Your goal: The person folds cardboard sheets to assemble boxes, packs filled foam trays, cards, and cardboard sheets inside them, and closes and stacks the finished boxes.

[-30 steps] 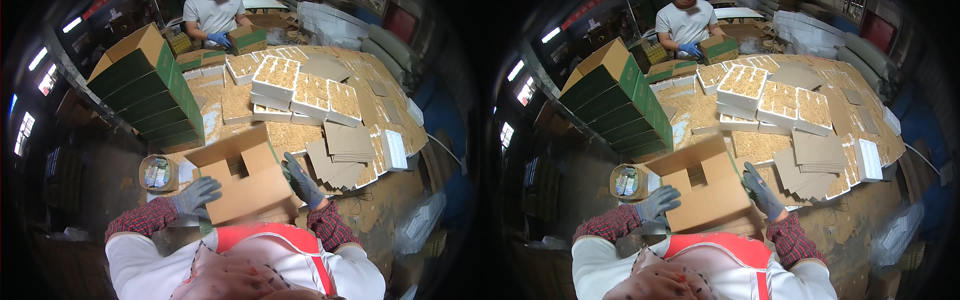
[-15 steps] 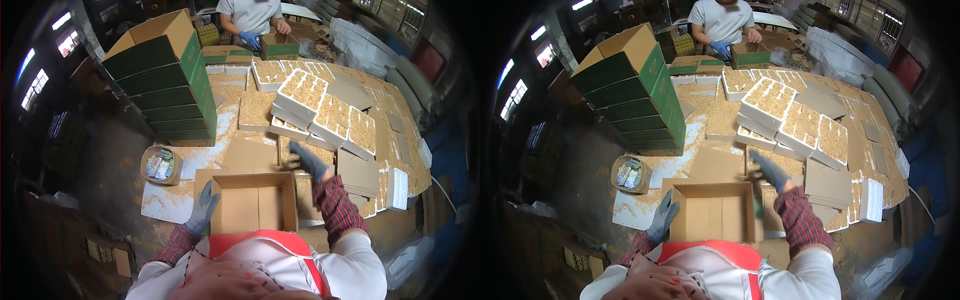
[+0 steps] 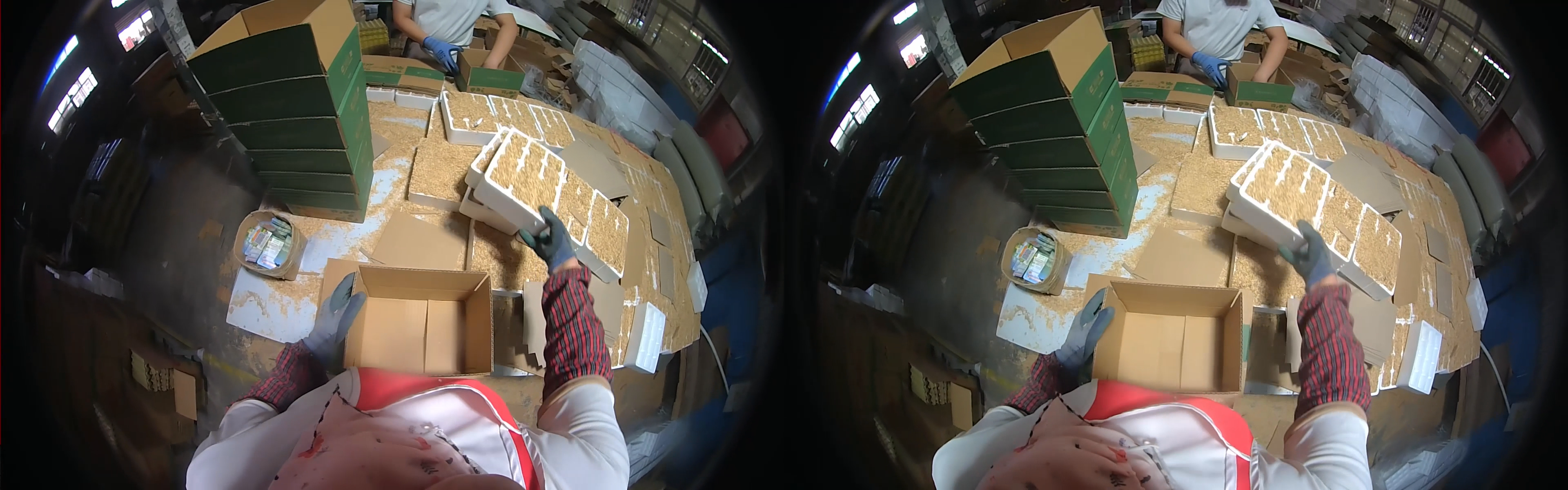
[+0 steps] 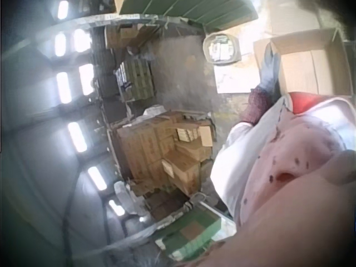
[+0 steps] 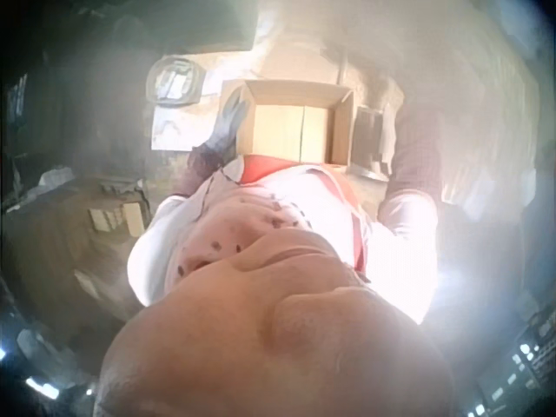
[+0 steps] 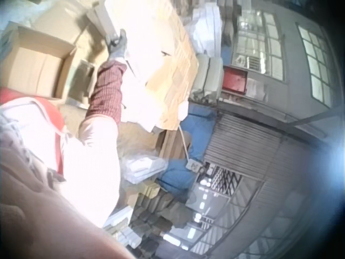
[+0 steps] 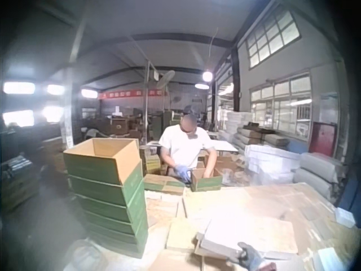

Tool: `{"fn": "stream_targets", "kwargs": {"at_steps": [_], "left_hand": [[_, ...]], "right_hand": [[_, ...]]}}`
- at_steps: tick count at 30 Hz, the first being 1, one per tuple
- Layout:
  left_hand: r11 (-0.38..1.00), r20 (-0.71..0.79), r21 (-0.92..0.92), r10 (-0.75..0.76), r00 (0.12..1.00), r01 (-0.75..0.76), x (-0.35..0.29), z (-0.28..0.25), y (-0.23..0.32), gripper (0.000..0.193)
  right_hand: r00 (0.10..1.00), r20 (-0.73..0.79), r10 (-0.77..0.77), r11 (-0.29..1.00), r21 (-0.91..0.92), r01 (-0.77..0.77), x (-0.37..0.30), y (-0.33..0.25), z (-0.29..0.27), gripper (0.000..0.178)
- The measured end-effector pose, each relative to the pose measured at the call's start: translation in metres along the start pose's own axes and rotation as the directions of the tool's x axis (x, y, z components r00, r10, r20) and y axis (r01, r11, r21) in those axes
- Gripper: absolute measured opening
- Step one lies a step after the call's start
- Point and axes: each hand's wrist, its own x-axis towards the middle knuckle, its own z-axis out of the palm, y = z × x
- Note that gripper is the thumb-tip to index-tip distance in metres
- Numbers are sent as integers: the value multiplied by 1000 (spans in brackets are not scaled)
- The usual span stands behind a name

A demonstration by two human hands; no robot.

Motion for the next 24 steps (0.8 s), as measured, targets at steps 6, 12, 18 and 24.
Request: {"fn": "stream_targets", "kwargs": {"at_steps": [6, 12, 18, 24], "left_hand": [[997, -102, 78, 9, 995, -1, 4, -9, -27, 52], [982, -202, 164, 124, 971, -91, 17, -2, -46, 46], [817, -59, 536, 287, 956, -212, -3, 23, -27, 49], [787, -62, 579, 302, 951, -213, -1, 6, -39, 42]], "right_hand": [[888, 268, 374, 865, 245, -438, -135, -59, -40, 35], [730, 387, 564, 806, -452, -383, -159, -144, 3, 44], [541, 283, 792, 440, -879, -185, -145, -132, 98, 35], [714, 480, 510, 346, -874, 340, -138, -38, 75, 41]]}}
